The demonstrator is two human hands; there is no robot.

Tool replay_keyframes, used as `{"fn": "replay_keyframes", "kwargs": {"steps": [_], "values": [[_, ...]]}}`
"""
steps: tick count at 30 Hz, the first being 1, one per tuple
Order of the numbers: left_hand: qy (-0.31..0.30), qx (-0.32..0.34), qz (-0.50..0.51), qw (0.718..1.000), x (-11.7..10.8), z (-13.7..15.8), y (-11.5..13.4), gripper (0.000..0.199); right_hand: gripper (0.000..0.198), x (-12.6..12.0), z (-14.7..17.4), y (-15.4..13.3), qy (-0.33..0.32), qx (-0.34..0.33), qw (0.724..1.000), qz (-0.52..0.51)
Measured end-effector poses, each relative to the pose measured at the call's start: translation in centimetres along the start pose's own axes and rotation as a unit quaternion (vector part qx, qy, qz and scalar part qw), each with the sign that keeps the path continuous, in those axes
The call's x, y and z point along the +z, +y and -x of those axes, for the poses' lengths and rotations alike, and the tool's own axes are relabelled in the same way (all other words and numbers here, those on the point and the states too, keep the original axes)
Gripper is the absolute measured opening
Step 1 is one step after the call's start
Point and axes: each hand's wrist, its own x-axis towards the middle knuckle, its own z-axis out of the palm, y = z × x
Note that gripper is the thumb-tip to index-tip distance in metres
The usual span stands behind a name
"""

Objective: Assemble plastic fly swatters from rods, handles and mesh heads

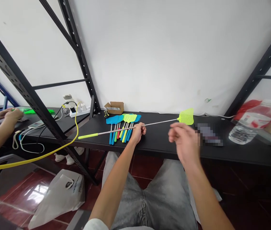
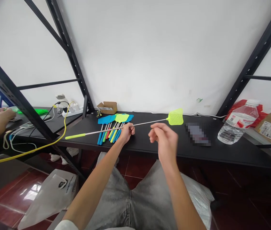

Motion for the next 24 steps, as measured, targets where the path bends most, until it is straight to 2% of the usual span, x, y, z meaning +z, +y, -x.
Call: {"fn": "replay_keyframes", "kwargs": {"steps": [2, 4, 9, 11, 14, 20, 22, 24], "values": [[-0.003, 0.003, 0.0, 1.0, 0.0, 0.1, 0.1, 0.028, 0.02, 1.8, -0.6, -0.1, -0.023, 0.022, 0.999, 0.033], [-0.008, 0.005, -0.006, 1.0, 0.1, 0.3, 0.2, 0.029, 0.021, 3.3, -1.6, 0.4, -0.041, 0.076, 0.995, 0.049], [-0.068, 0.013, -0.081, 0.994, 0.4, 0.9, 0.7, 0.035, 0.027, 4.4, -4.5, 2.2, -0.079, 0.141, 0.984, -0.072], [-0.077, 0.018, -0.098, 0.992, 0.5, 1.0, 0.8, 0.037, 0.026, 4.4, -5.5, 2.7, -0.075, 0.131, 0.983, -0.104], [-0.064, 0.024, -0.1, 0.993, 0.5, 1.0, 0.6, 0.041, 0.028, 4.1, -6.5, 3.1, -0.023, 0.099, 0.986, -0.132], [0.028, 0.018, 0.028, 0.999, 0.3, 0.5, 0.3, 0.044, 0.037, 3.0, -7.5, 2.9, 0.074, -0.011, 0.989, -0.126], [0.047, 0.024, 0.052, 0.997, 0.3, 0.3, 0.2, 0.044, 0.041, 2.9, -7.4, 2.9, 0.081, -0.029, 0.988, -0.129], [0.051, 0.029, 0.055, 0.997, 0.2, 0.3, 0.2, 0.046, 0.044, 3.1, -7.0, 2.9, 0.06, -0.042, 0.992, -0.105]]}}
